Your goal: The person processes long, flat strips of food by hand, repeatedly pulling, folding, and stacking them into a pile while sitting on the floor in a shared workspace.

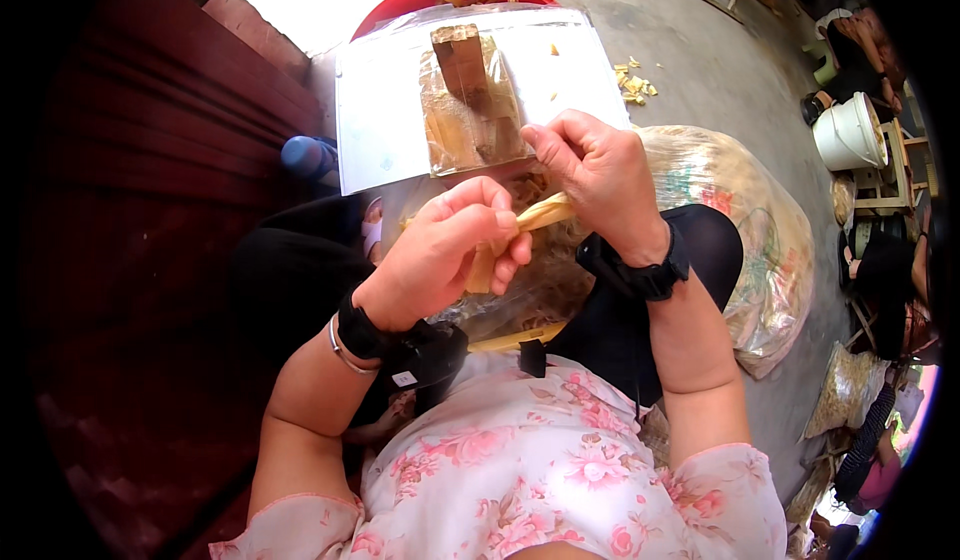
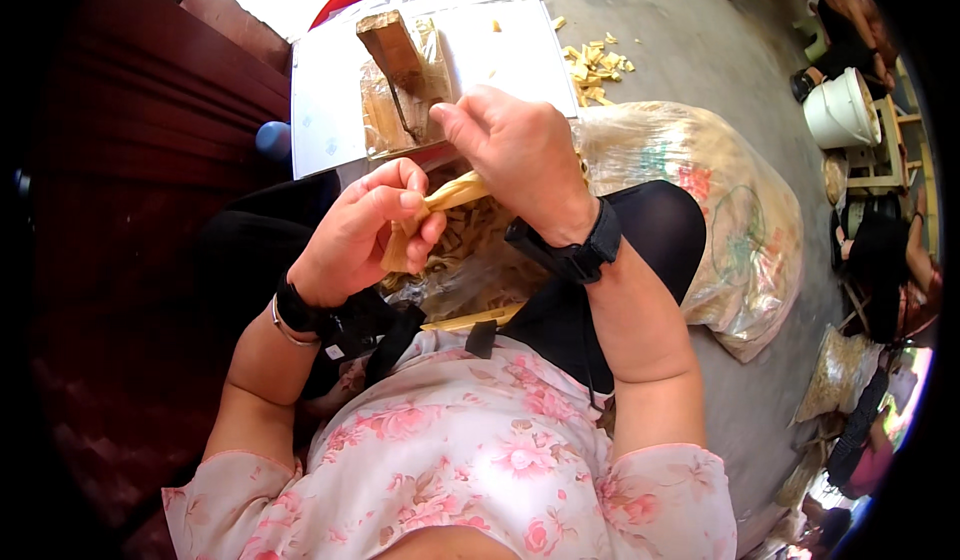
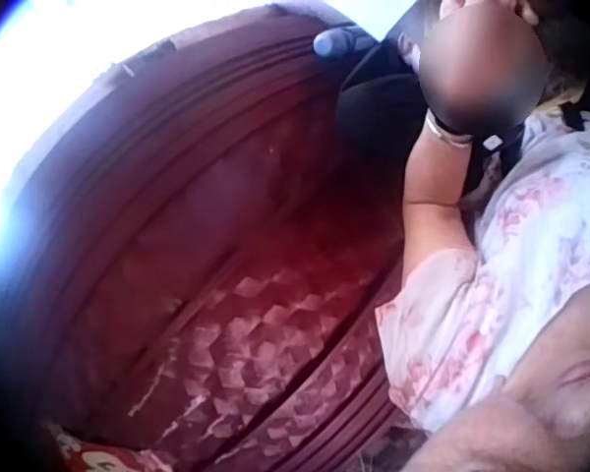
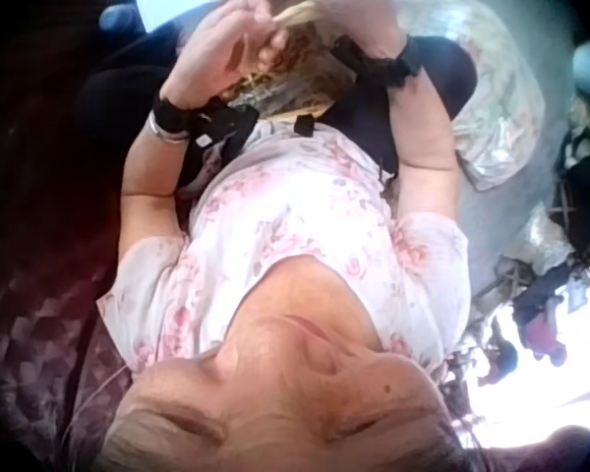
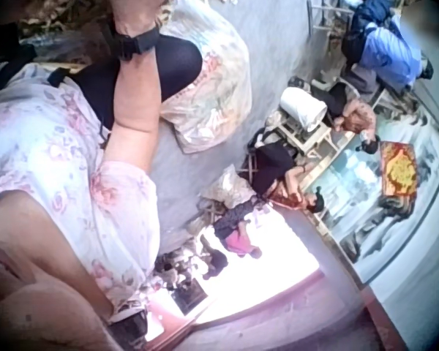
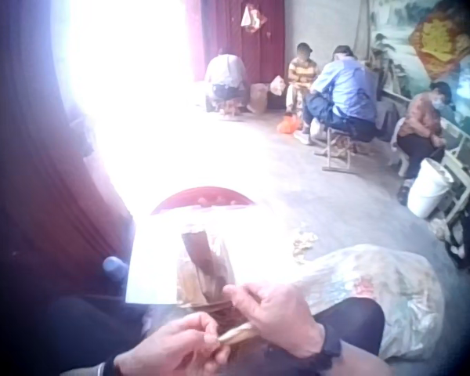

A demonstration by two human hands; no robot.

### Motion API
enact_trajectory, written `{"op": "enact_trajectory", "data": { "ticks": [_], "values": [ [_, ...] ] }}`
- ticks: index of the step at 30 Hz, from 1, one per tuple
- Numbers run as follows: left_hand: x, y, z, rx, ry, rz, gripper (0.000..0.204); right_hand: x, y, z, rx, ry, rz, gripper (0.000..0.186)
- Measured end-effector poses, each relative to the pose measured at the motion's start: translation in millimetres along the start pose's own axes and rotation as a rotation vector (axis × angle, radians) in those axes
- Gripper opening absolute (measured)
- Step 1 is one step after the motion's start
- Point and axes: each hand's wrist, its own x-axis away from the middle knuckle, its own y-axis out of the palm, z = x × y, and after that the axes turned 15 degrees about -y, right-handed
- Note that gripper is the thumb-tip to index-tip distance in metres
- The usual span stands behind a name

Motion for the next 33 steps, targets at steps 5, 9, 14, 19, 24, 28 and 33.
{"op": "enact_trajectory", "data": {
  "ticks": [5,9,14,19,24,28,33],
  "values": [
    [-0.5,7.6,-0.4,0.008,0.001,0.032,0.007,1.7,1.5,3.3,-0.030,-0.019,0.018,0.027],
    [-0.6,-0.9,-2.1,0.059,0.042,0.081,0.005,2.3,2.6,6.3,-0.008,-0.038,0.040,0.027],
    [11.8,-10.8,3.2,0.094,0.041,0.085,0.008,1.2,2.3,15.4,0.048,-0.081,0.087,0.025],
    [27.4,-22.7,11.5,-0.380,0.196,0.156,0.011,2.1,-2.5,10.9,-0.014,-0.101,-0.012,0.020],
    [32.8,-17.6,24.9,-1.276,0.819,0.673,0.015,-11.4,-21.5,-8.2,-0.222,0.075,-0.539,0.016],
    [11.6,-27.8,40.9,-1.568,1.223,0.882,0.019,-8.5,-10.9,21.6,-0.145,-0.283,-0.295,0.016],
    [-5.2,-20.1,50.1,-1.606,1.272,1.054,0.010,-16.9,4.6,20.9,0.152,-0.378,0.075,0.012]
  ]
}}
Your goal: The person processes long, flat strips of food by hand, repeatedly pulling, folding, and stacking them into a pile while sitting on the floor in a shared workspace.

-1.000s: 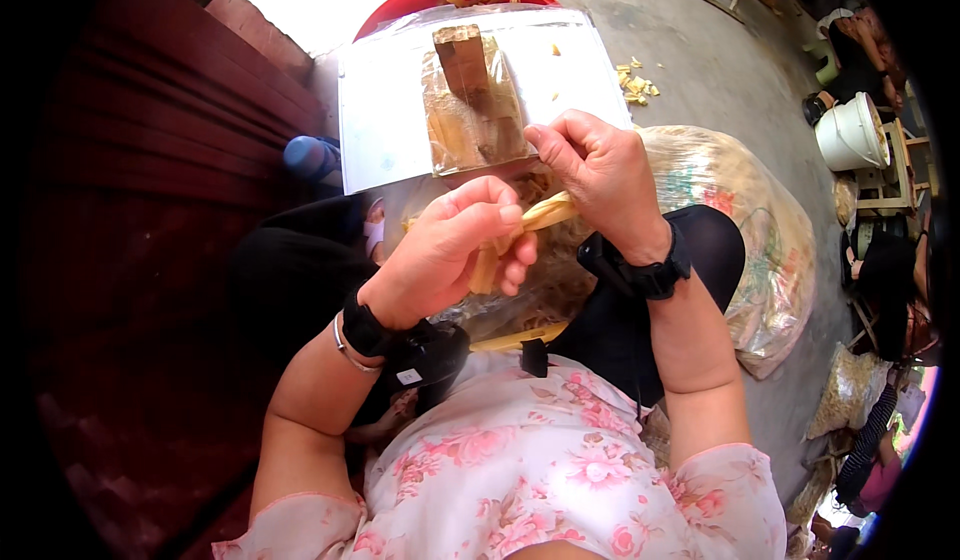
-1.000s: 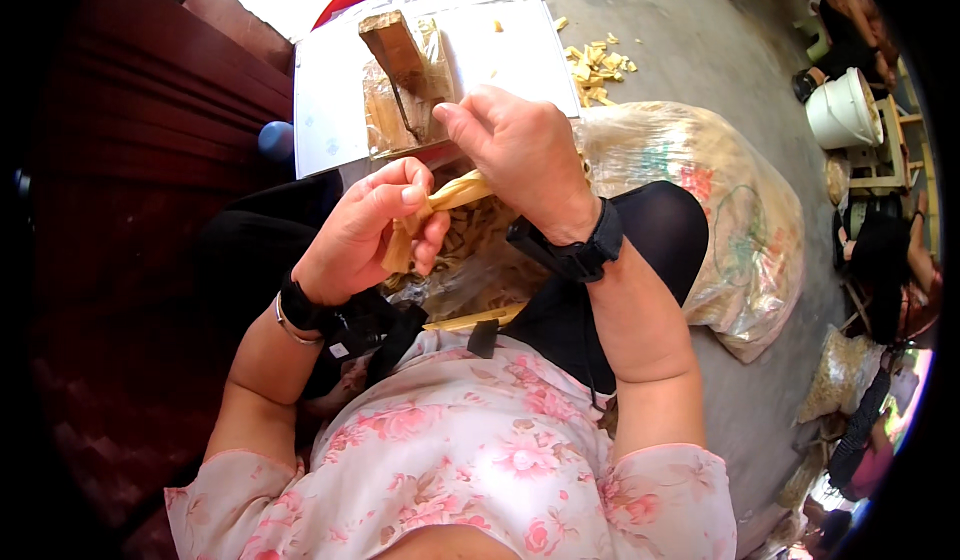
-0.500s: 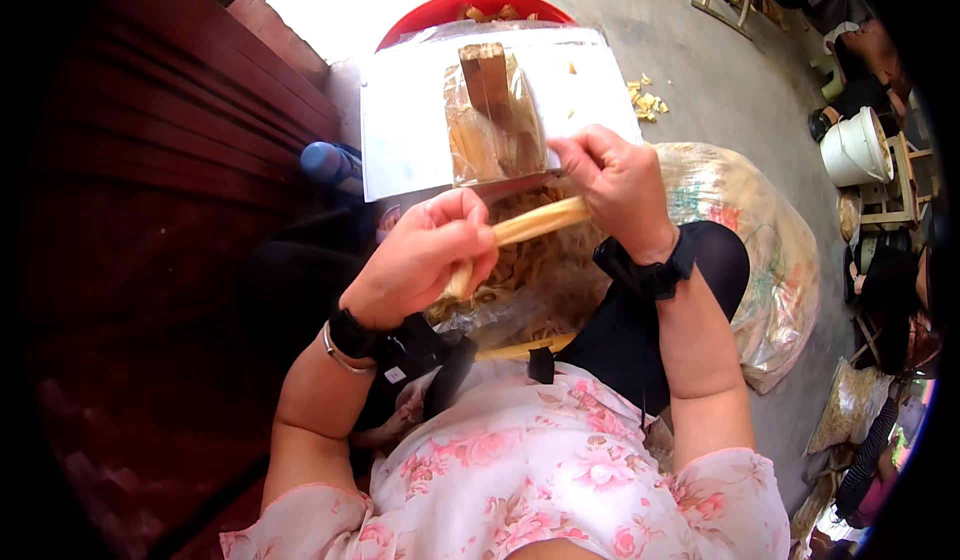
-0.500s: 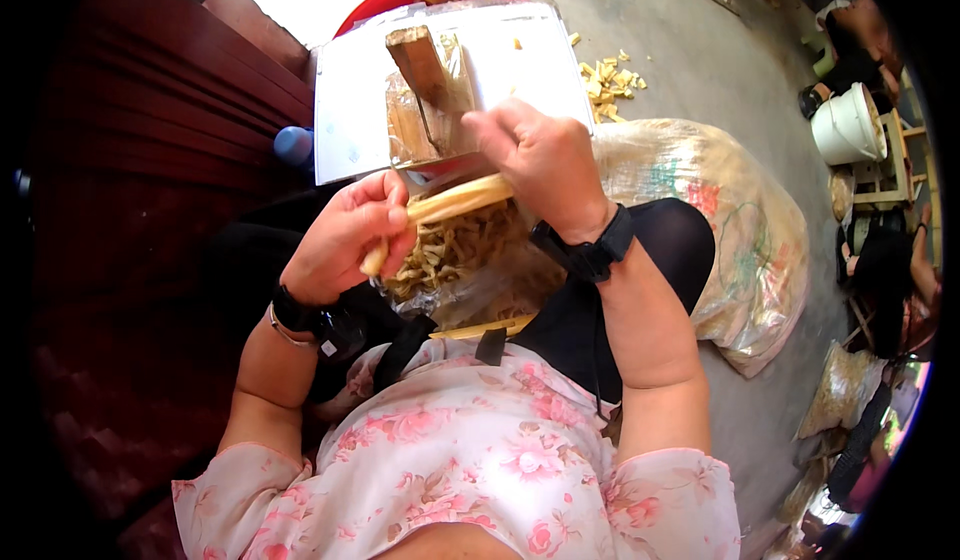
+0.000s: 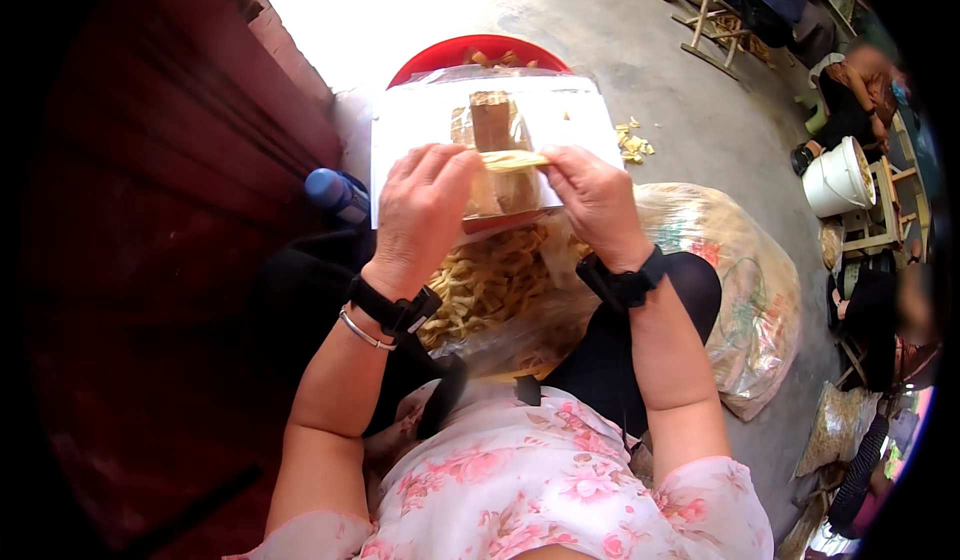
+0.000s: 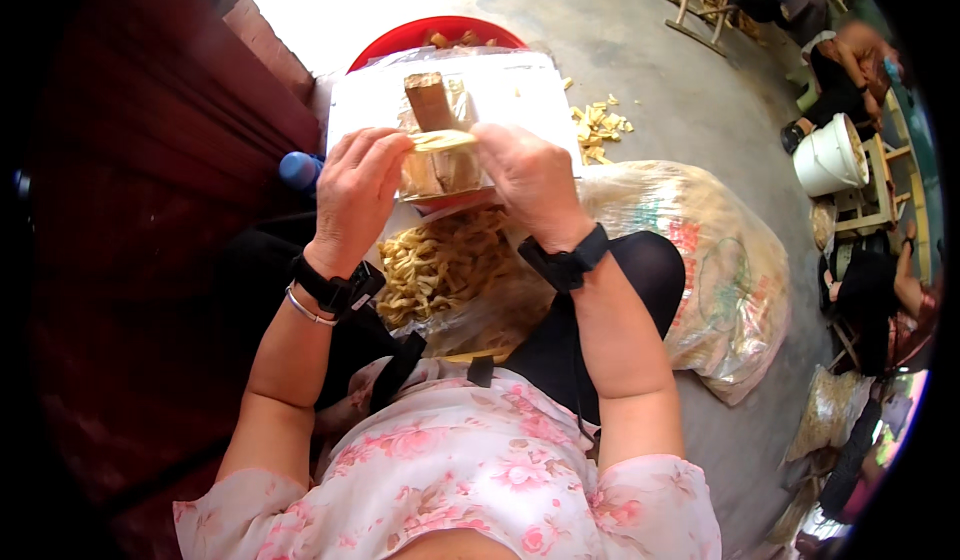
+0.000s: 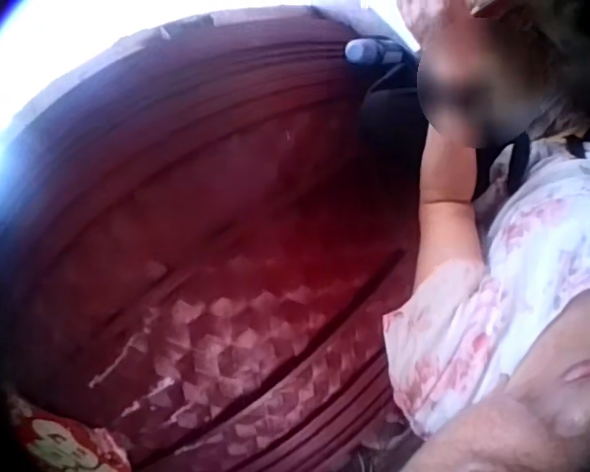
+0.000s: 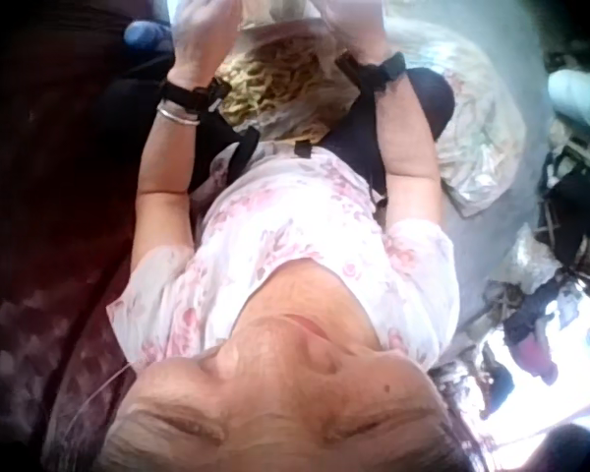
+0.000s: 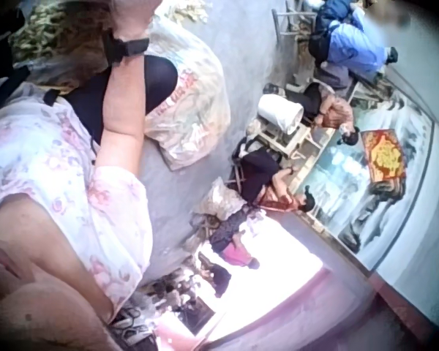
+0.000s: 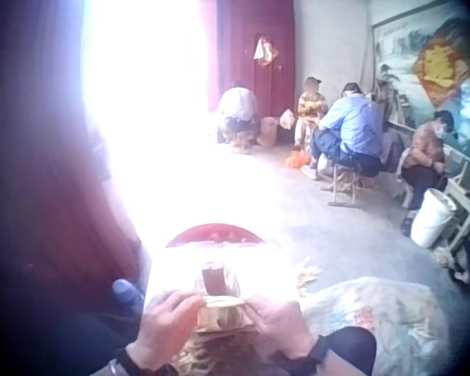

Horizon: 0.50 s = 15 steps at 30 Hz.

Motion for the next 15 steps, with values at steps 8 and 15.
{"op": "enact_trajectory", "data": {
  "ticks": [8,15],
  "values": [
    [14.0,2.8,-0.2,-0.220,-0.119,-0.176,0.005,5.8,5.2,-8.3,0.408,0.080,-0.375,0.011],
    [27.7,-34.6,11.2,-0.155,-0.154,-0.297,0.017,11.5,-27.0,-17.3,-0.186,0.371,-0.196,0.016]
  ]
}}
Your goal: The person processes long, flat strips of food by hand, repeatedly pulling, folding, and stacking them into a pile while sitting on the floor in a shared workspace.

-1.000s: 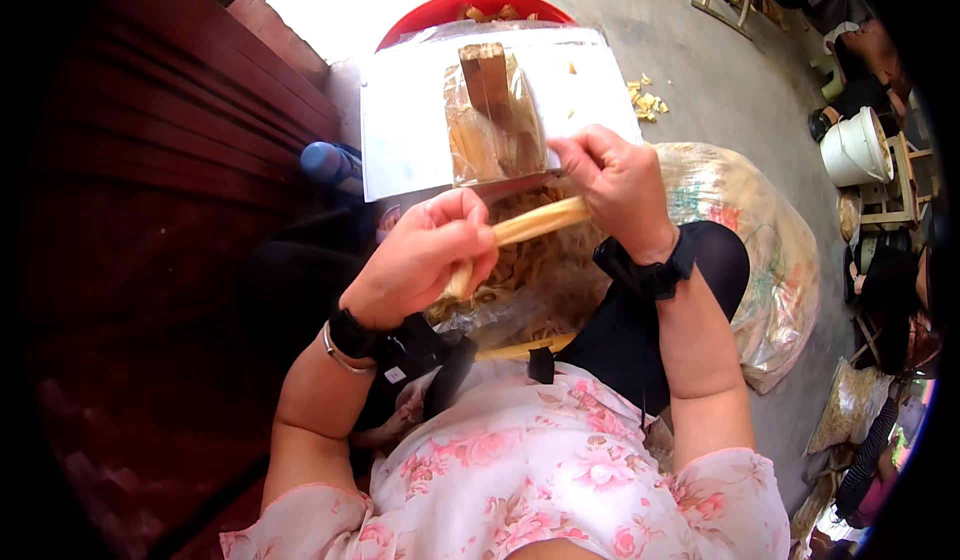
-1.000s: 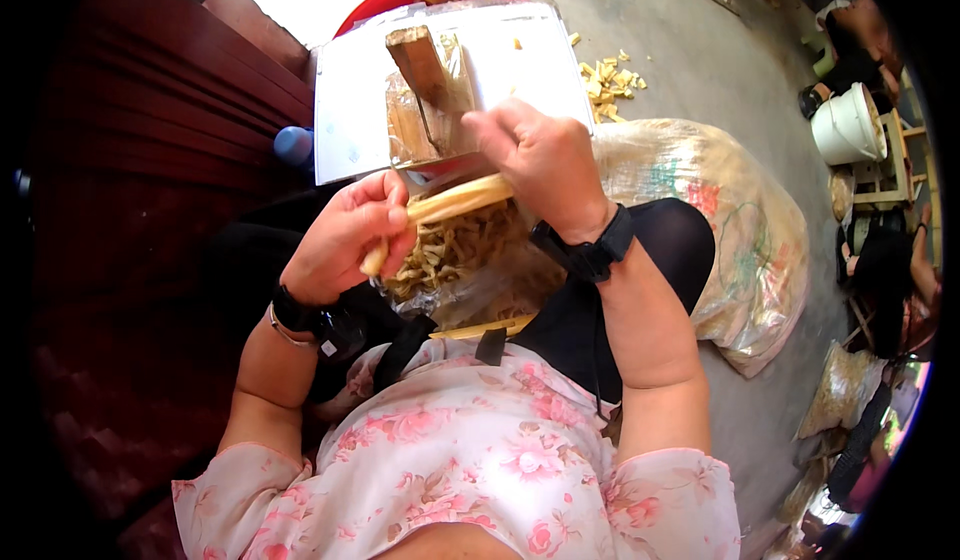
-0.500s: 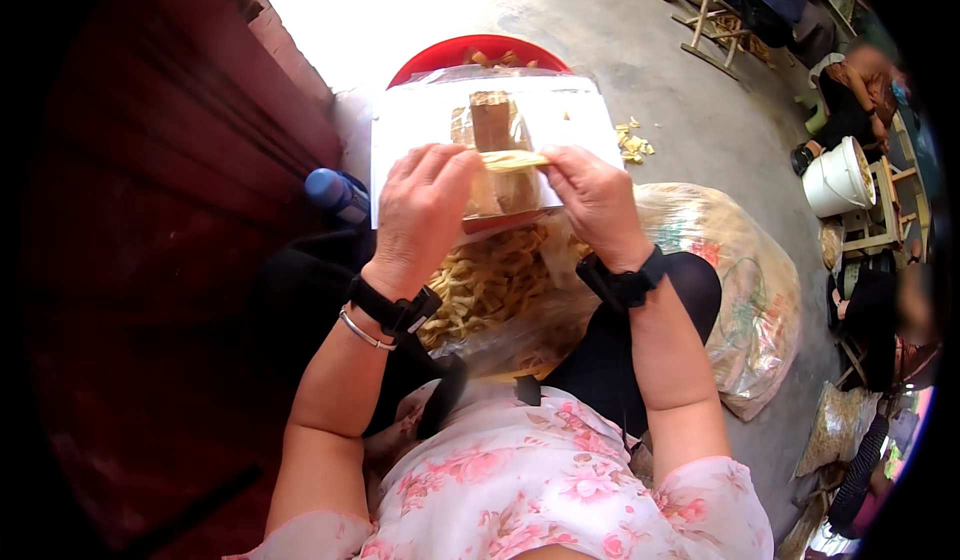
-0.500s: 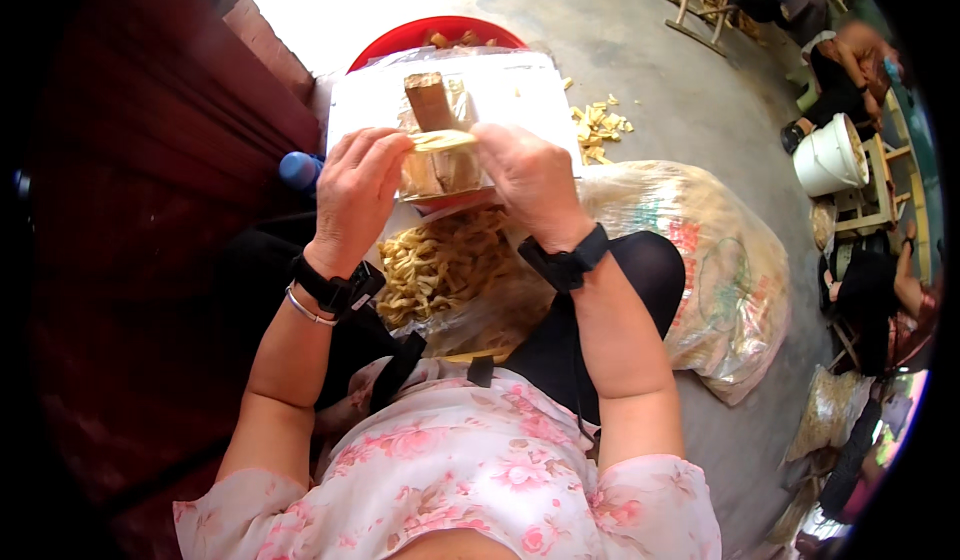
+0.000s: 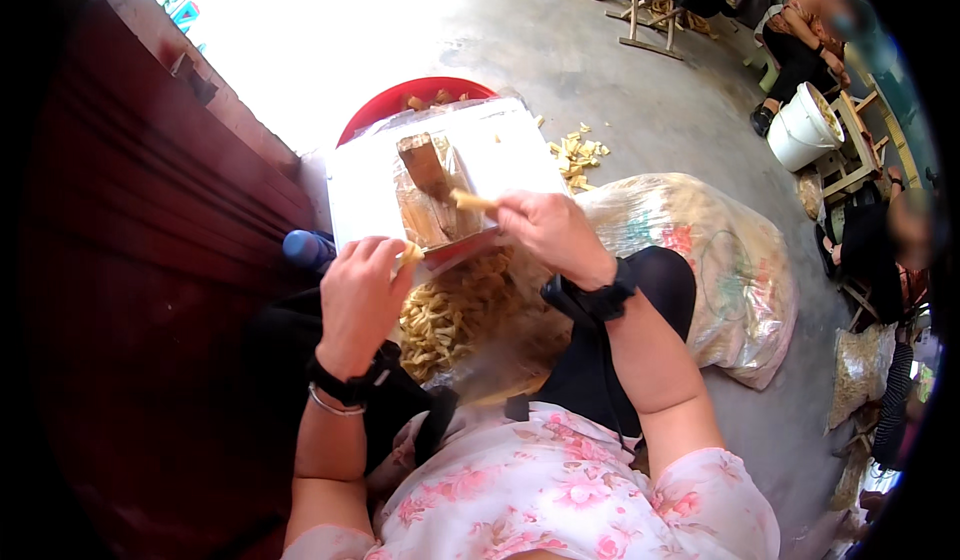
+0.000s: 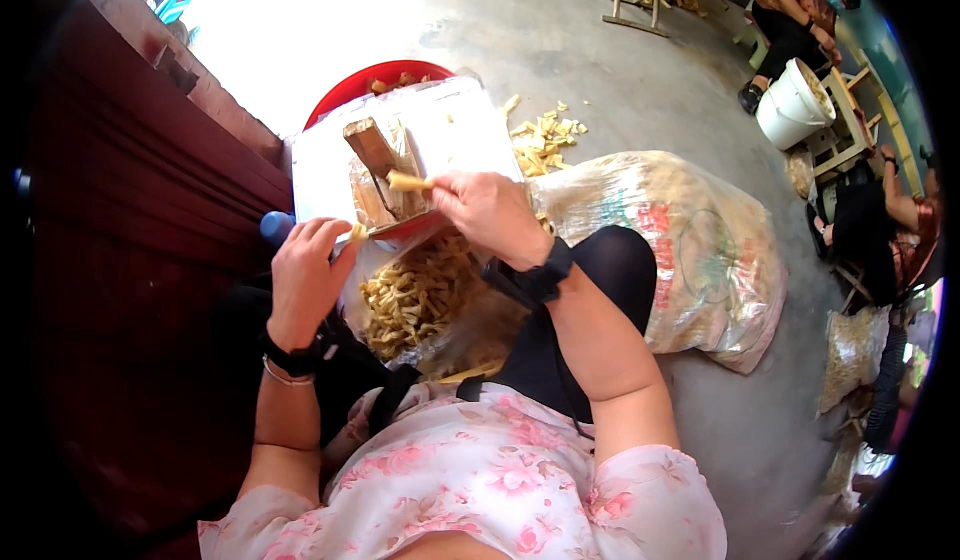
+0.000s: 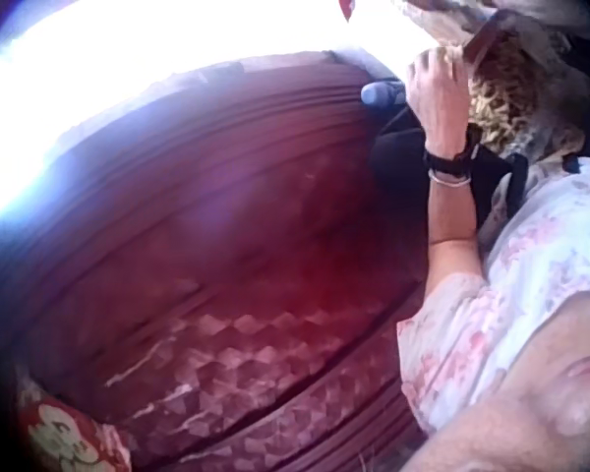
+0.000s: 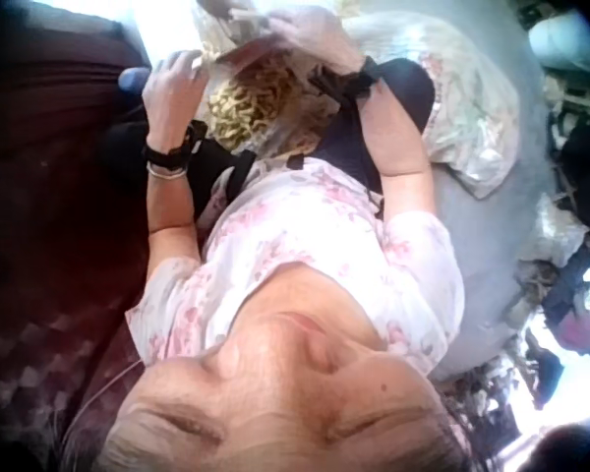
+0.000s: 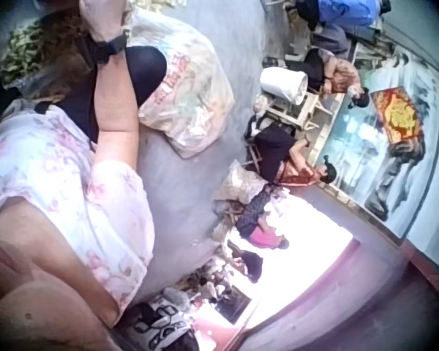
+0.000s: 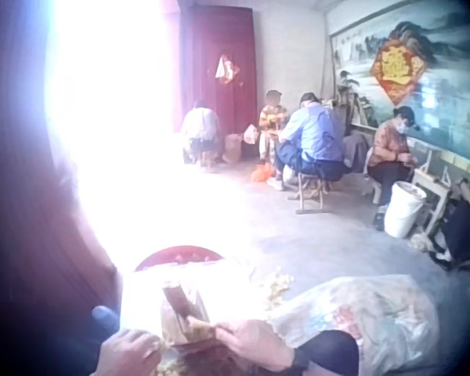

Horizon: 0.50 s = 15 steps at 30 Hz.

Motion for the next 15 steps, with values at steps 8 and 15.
{"op": "enact_trajectory", "data": {
  "ticks": [8,15],
  "values": [
    [6.2,-1.1,18.9,0.464,0.239,-0.011,0.025,14.9,2.3,-16.2,-0.804,0.122,-0.267,0.022],
    [1.1,4.0,14.3,0.421,0.185,0.150,0.018,39.3,-39.9,8.5,-1.357,0.219,-0.254,0.026]
  ]
}}
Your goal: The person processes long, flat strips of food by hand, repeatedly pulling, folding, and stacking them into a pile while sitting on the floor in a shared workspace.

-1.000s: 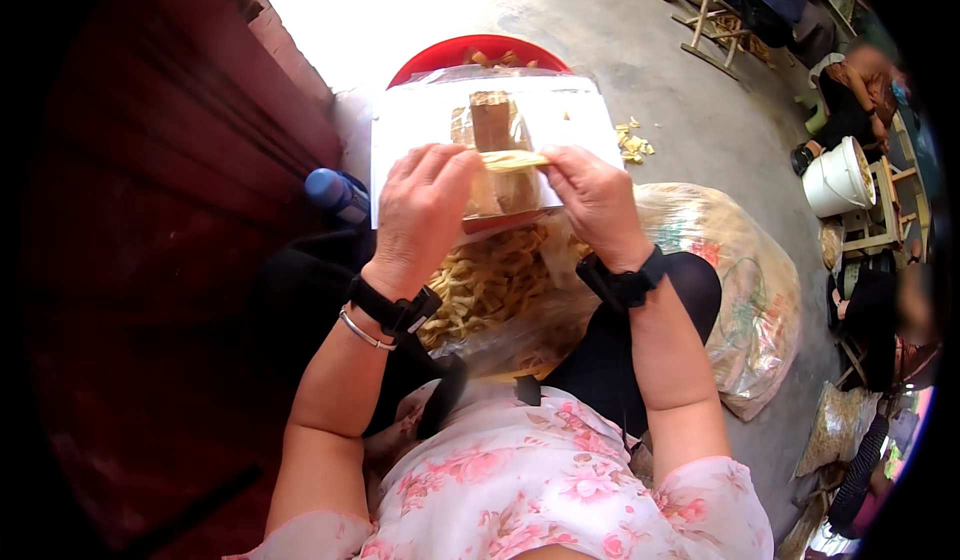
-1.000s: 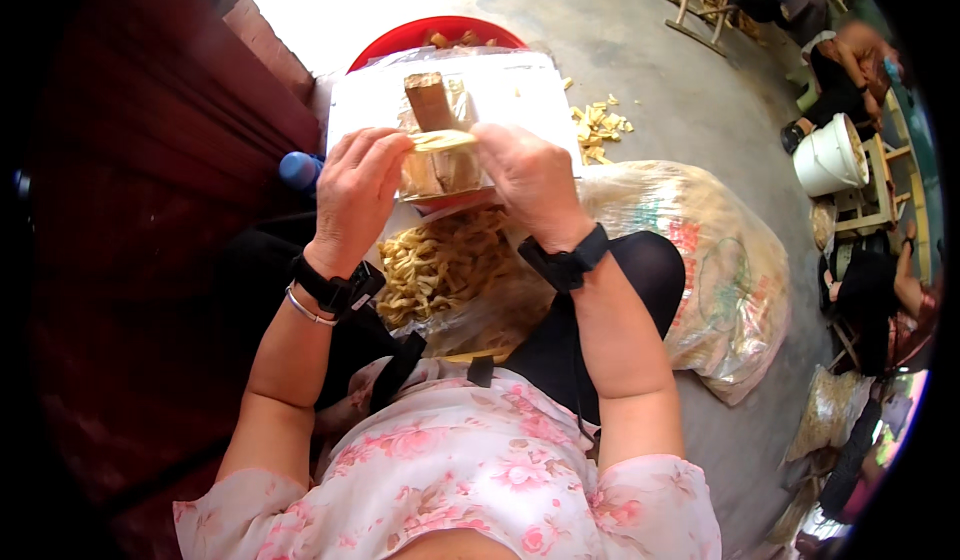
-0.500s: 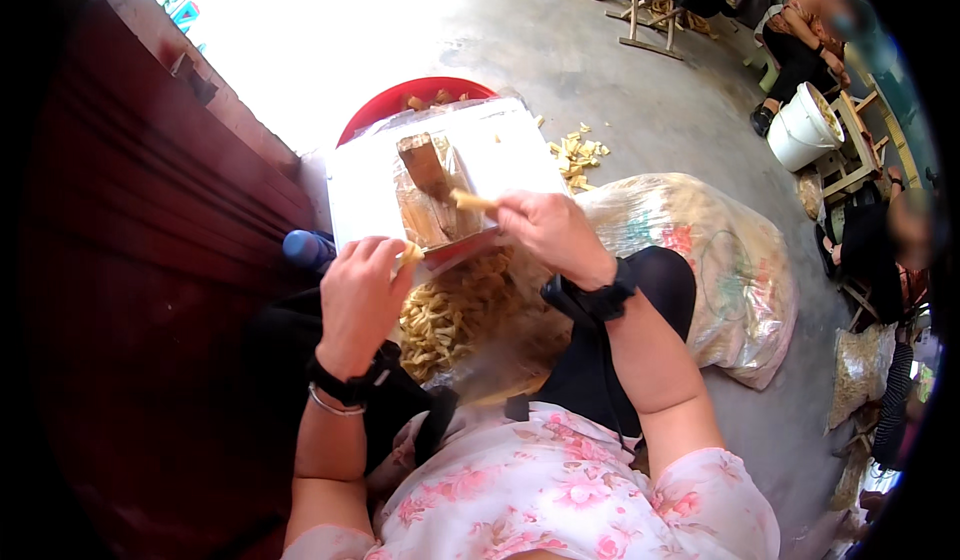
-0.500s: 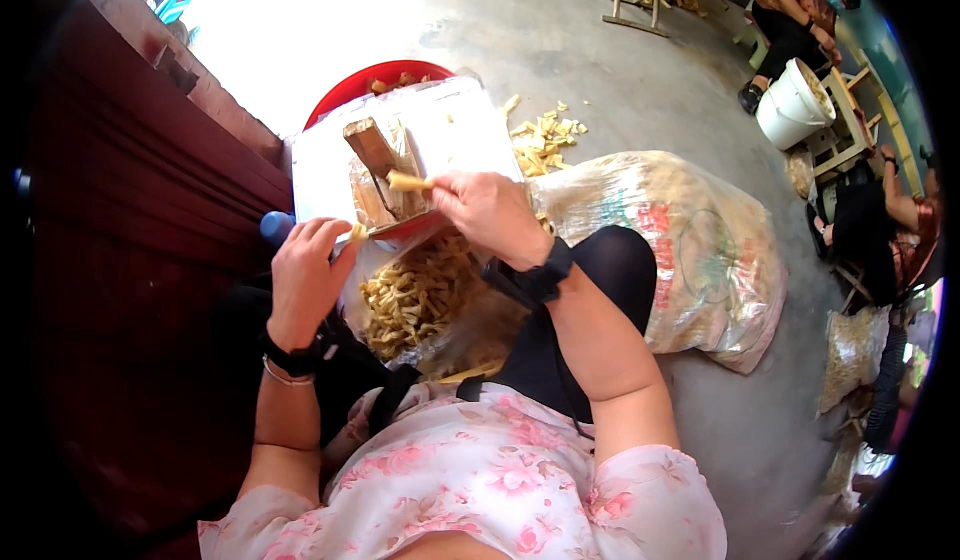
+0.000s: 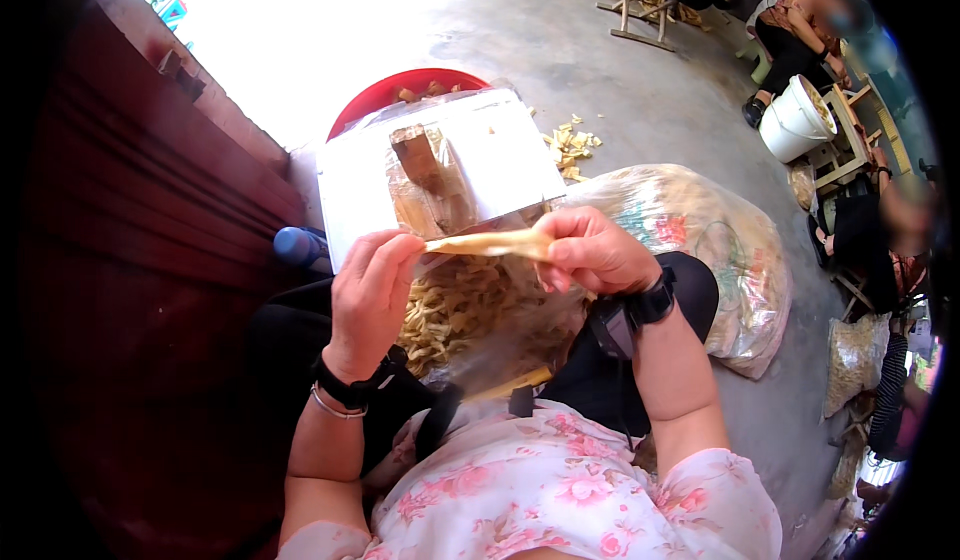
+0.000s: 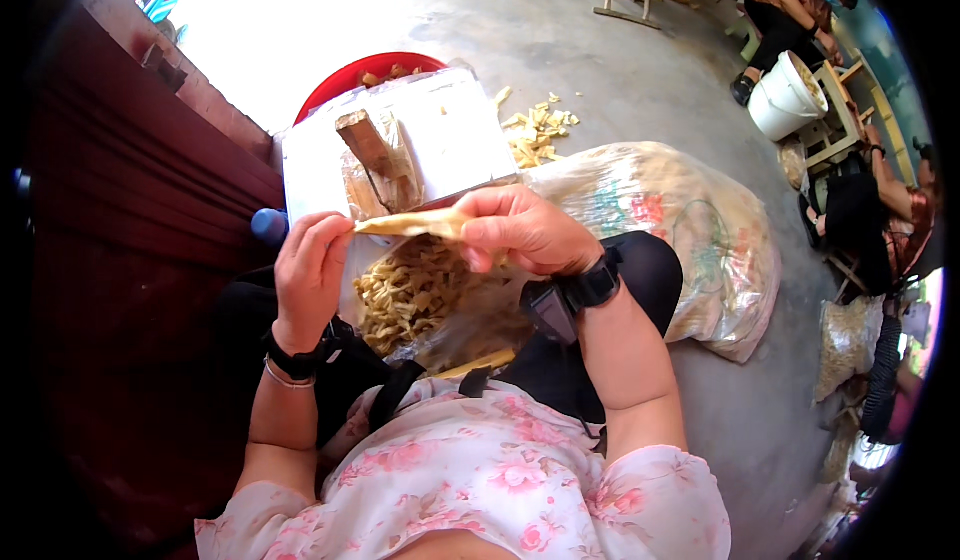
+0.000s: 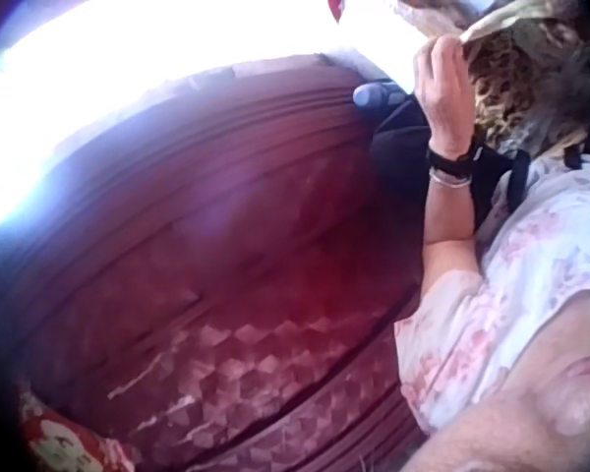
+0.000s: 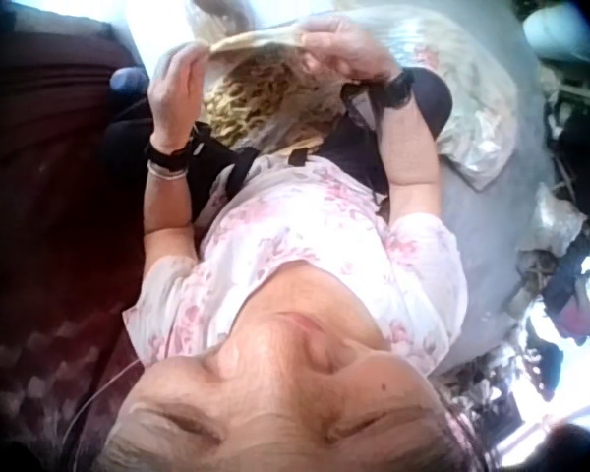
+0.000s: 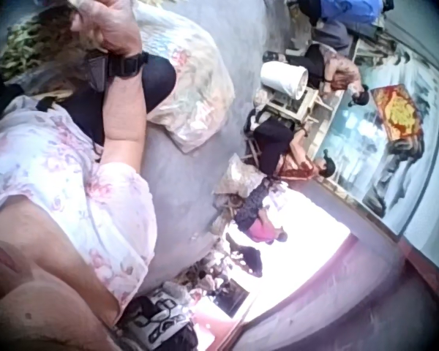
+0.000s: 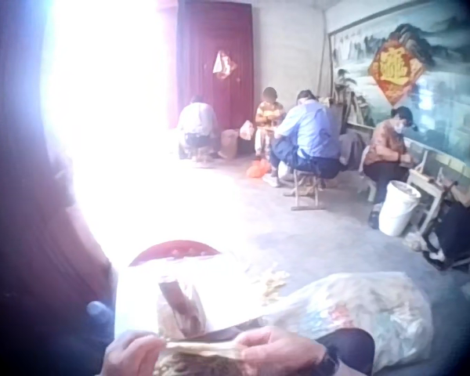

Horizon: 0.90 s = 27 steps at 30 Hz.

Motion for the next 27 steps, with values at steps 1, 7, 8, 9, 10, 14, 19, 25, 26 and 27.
{"op": "enact_trajectory", "data": {
  "ticks": [1,7,8,9,10,14,19,25,26,27],
  "values": [
    [2.6,5.9,2.5,0.030,-0.050,-0.045,0.017,5.2,0.2,1.1,-0.015,-0.056,0.072,0.027],
    [26.1,36.4,26.0,0.438,-0.498,-0.553,0.013,-2.1,31.2,0.0,0.259,-0.205,0.330,0.041],
    [27.8,36.9,30.4,0.589,-0.585,-0.626,0.012,-2.7,33.1,6.5,0.523,-0.162,0.262,0.044],
    [24.8,36.1,31.4,0.726,-0.687,-0.702,0.013,-5.4,26.0,23.5,1.201,-0.453,0.103,0.041],
    [19.3,34.3,30.6,0.862,-0.790,-0.776,0.013,3.1,22.9,29.7,1.285,-0.397,0.048,0.039],
    [-0.9,19.7,21.7,1.004,-0.903,-0.649,0.017,1.7,29.0,30.6,0.882,-0.210,0.233,0.028],
    [-0.5,46.2,36.5,0.919,-0.662,-0.752,0.027,15.1,38.0,8.4,0.434,-0.109,0.242,0.026],
    [13.0,61.3,-9.9,0.313,-0.541,-0.605,0.021,20.3,23.0,24.3,0.295,-0.143,0.391,0.020],
    [16.4,80.4,3.5,0.233,-0.140,-0.288,0.015,23.8,20.2,29.5,0.242,-0.118,0.447,0.019],
    [14.5,72.1,20.7,0.040,0.079,-0.157,0.018,20.2,17.1,35.7,0.149,-0.117,0.446,0.018]
  ]
}}
